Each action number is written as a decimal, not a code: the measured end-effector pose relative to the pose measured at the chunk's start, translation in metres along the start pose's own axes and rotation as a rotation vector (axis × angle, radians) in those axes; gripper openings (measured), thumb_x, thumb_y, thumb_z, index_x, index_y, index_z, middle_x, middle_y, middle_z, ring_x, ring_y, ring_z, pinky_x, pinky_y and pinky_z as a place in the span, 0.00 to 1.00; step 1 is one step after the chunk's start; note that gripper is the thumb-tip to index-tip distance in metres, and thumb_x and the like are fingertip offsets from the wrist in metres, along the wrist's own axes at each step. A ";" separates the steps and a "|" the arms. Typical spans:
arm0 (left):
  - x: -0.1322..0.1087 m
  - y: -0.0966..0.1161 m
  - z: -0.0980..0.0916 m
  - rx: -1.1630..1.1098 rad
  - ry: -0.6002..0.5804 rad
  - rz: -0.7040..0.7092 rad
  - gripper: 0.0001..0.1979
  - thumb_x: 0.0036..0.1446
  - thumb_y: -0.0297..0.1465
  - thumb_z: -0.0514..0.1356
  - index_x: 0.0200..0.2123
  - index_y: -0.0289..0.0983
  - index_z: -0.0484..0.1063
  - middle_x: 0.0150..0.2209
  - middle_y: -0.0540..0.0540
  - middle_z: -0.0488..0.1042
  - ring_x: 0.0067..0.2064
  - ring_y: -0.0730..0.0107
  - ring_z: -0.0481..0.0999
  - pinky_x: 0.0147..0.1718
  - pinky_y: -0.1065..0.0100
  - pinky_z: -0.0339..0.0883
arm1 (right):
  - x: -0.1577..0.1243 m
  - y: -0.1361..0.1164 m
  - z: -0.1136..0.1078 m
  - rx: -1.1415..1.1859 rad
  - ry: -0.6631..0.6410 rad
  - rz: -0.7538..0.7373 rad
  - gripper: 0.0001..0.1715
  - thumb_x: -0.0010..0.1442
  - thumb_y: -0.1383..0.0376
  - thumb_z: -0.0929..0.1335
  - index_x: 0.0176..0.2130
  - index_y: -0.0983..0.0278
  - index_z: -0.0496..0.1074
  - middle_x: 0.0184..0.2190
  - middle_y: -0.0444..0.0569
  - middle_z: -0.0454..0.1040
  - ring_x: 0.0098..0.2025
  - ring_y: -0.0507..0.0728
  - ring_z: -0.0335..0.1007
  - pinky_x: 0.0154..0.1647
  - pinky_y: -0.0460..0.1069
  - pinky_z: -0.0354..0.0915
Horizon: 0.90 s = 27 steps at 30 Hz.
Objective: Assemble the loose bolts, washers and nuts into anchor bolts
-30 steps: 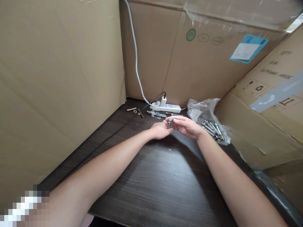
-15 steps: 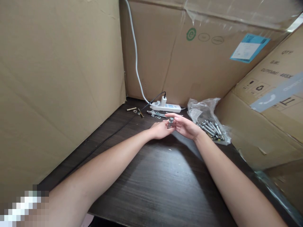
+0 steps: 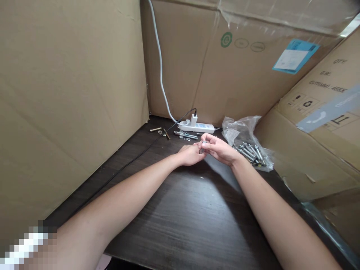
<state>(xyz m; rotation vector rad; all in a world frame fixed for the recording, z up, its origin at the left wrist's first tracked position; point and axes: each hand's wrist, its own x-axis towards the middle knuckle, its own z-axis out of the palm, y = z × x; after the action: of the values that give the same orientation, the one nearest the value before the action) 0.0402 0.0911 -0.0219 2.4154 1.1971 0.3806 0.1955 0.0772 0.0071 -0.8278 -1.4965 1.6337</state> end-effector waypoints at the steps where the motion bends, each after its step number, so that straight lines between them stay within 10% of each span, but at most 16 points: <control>1: 0.000 0.000 0.000 -0.002 -0.002 -0.006 0.19 0.61 0.45 0.47 0.47 0.44 0.70 0.52 0.50 0.72 0.51 0.59 0.74 0.48 0.63 0.67 | 0.000 0.000 -0.001 0.012 -0.003 0.010 0.13 0.51 0.63 0.74 0.35 0.59 0.68 0.31 0.42 0.76 0.37 0.53 0.72 0.40 0.48 0.64; 27: -0.001 0.001 -0.002 0.046 -0.038 0.004 0.20 0.62 0.44 0.45 0.42 0.43 0.71 0.46 0.49 0.76 0.48 0.58 0.75 0.47 0.63 0.68 | -0.005 0.006 -0.013 0.107 -0.051 0.054 0.16 0.53 0.61 0.71 0.43 0.62 0.74 0.40 0.48 0.77 0.43 0.55 0.72 0.48 0.51 0.63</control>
<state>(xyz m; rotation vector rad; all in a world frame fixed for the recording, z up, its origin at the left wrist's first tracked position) 0.0396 0.0897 -0.0199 2.4534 1.1973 0.3104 0.2087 0.0795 0.0001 -0.7788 -1.4192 1.7698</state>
